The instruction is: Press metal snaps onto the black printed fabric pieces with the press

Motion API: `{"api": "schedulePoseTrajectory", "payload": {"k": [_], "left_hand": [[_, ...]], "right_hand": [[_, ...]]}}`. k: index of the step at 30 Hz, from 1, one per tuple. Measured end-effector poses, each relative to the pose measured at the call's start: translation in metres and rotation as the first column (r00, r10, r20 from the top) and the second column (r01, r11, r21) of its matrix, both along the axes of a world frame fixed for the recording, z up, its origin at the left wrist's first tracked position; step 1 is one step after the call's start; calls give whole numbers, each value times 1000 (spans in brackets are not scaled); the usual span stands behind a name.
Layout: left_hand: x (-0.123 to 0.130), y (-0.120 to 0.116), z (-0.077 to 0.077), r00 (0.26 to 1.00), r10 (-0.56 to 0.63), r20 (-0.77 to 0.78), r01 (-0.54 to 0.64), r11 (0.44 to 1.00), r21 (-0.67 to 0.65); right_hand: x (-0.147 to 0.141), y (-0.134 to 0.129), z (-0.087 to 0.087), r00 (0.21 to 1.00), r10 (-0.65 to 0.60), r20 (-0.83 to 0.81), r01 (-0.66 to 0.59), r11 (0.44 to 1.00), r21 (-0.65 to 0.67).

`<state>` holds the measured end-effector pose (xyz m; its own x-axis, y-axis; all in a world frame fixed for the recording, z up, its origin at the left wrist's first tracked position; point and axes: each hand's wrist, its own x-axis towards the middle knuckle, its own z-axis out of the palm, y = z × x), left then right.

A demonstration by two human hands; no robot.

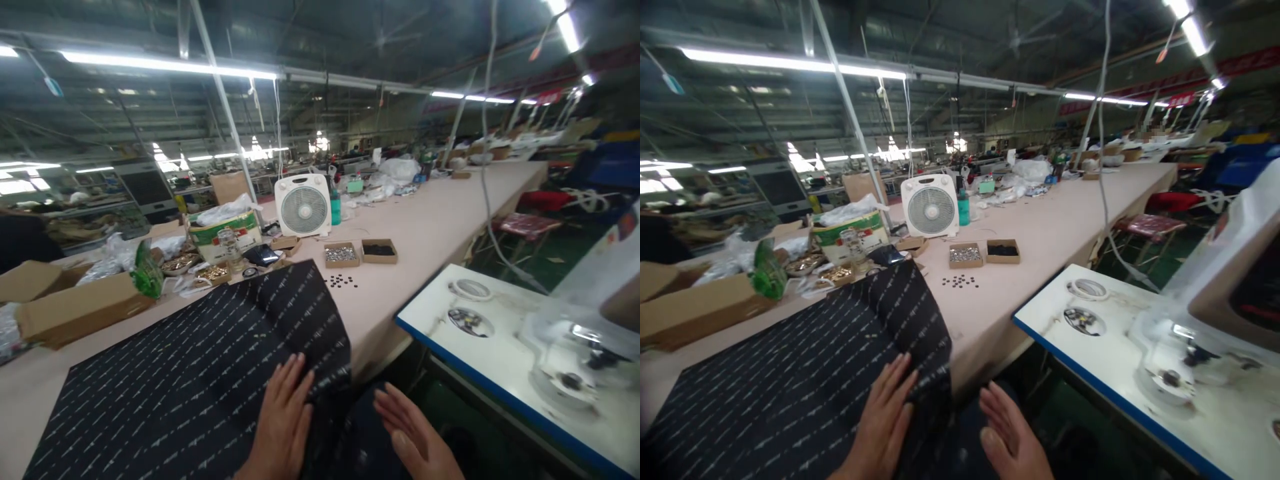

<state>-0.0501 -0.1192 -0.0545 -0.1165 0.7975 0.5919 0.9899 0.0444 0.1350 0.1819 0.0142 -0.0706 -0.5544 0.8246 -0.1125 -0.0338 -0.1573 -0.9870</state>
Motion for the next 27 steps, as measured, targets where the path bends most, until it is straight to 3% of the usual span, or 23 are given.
{"api": "schedulePoseTrajectory", "payload": {"k": [2,4,6,9,11,15,19,21,24,27], "left_hand": [[32,12,-5,979,-181,-88,176,982,-71],[53,21,-5,939,-330,-100,318,941,-115],[64,24,2,900,-429,-80,420,901,-109],[62,21,28,838,-542,-65,542,840,-25],[55,20,50,850,-522,-70,523,852,-5],[39,35,86,928,-355,-114,362,931,47],[19,67,103,945,-291,-147,311,942,131],[7,85,102,952,-259,-163,270,961,52],[-6,105,90,966,-237,-101,207,948,-240],[-8,115,75,965,-254,68,248,791,-559]], "right_hand": [[-16,2,33,999,-24,-38,27,997,70],[-21,3,53,993,-107,58,98,987,129],[-14,5,58,969,-199,145,176,971,161],[8,8,49,906,-380,187,355,922,156],[20,10,40,865,-475,165,457,879,135],[31,14,29,840,-541,54,537,841,73],[35,14,27,821,-571,3,570,820,39],[37,14,25,814,-581,-8,581,813,36],[43,16,16,804,-594,11,593,804,52],[55,15,12,769,-623,142,605,781,151]]}}
